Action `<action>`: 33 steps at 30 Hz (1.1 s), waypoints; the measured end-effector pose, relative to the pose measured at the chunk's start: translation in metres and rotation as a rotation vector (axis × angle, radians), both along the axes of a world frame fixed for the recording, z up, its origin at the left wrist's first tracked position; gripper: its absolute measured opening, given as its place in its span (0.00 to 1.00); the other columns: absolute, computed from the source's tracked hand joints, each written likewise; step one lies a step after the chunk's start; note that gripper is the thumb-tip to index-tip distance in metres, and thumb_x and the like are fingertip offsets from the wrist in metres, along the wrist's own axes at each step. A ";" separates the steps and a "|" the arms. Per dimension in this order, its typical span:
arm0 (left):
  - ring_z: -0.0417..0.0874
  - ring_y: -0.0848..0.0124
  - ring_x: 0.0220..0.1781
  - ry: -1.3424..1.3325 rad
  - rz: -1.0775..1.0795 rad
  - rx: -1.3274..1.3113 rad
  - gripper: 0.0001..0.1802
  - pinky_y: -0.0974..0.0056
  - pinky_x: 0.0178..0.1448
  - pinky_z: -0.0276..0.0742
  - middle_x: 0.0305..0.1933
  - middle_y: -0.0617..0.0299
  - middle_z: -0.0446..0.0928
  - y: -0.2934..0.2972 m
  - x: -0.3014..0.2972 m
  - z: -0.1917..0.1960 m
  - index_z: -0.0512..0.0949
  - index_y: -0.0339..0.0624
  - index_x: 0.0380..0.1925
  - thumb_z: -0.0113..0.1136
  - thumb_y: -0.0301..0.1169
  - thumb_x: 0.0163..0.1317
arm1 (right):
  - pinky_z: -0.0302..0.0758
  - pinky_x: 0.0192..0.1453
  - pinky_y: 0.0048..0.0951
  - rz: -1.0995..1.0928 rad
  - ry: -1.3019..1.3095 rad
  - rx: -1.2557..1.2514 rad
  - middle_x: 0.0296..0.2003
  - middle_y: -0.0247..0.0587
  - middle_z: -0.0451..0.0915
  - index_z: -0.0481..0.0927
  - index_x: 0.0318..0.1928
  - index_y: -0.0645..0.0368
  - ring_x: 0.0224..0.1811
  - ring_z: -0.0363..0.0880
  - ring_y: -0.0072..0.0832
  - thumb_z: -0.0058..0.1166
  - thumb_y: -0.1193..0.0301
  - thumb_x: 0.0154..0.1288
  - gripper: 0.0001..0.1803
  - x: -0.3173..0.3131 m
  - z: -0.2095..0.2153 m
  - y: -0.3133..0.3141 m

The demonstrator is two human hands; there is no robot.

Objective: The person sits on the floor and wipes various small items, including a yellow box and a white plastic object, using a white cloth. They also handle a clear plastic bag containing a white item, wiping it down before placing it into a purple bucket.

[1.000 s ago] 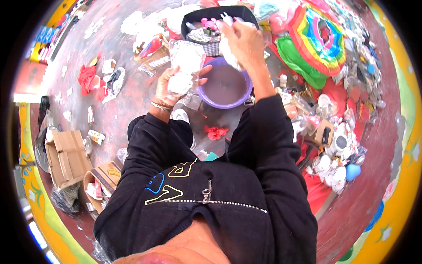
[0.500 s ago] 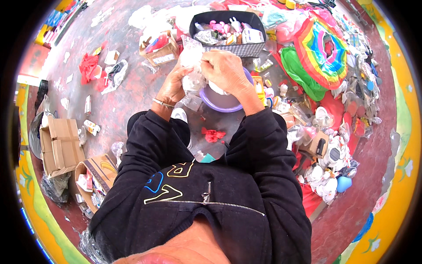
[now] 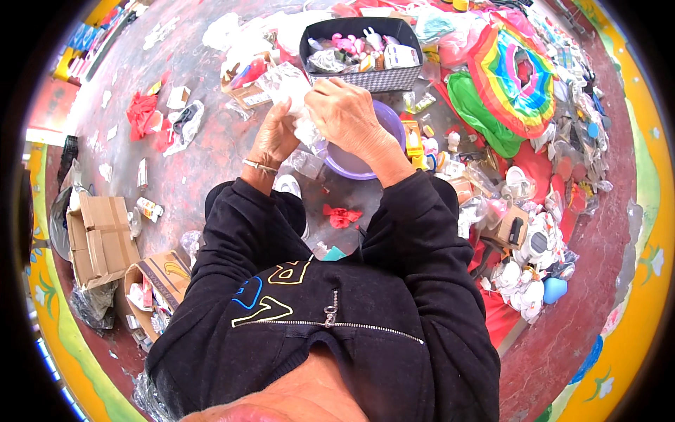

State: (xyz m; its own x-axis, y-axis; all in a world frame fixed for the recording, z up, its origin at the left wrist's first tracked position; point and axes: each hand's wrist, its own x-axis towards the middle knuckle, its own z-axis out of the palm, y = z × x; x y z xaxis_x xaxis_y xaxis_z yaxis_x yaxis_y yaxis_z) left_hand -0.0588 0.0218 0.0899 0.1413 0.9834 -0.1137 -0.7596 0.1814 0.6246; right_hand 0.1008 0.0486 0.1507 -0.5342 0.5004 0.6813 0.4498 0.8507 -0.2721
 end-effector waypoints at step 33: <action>0.72 0.65 0.58 -0.064 -0.187 0.009 0.31 0.57 0.62 0.67 0.59 0.59 0.68 -0.009 0.016 0.008 0.62 0.44 0.60 0.47 0.52 0.63 | 0.74 0.34 0.33 -0.055 0.194 -0.121 0.33 0.39 0.78 0.78 0.35 0.53 0.32 0.79 0.36 0.52 0.71 0.56 0.05 -0.012 0.007 0.011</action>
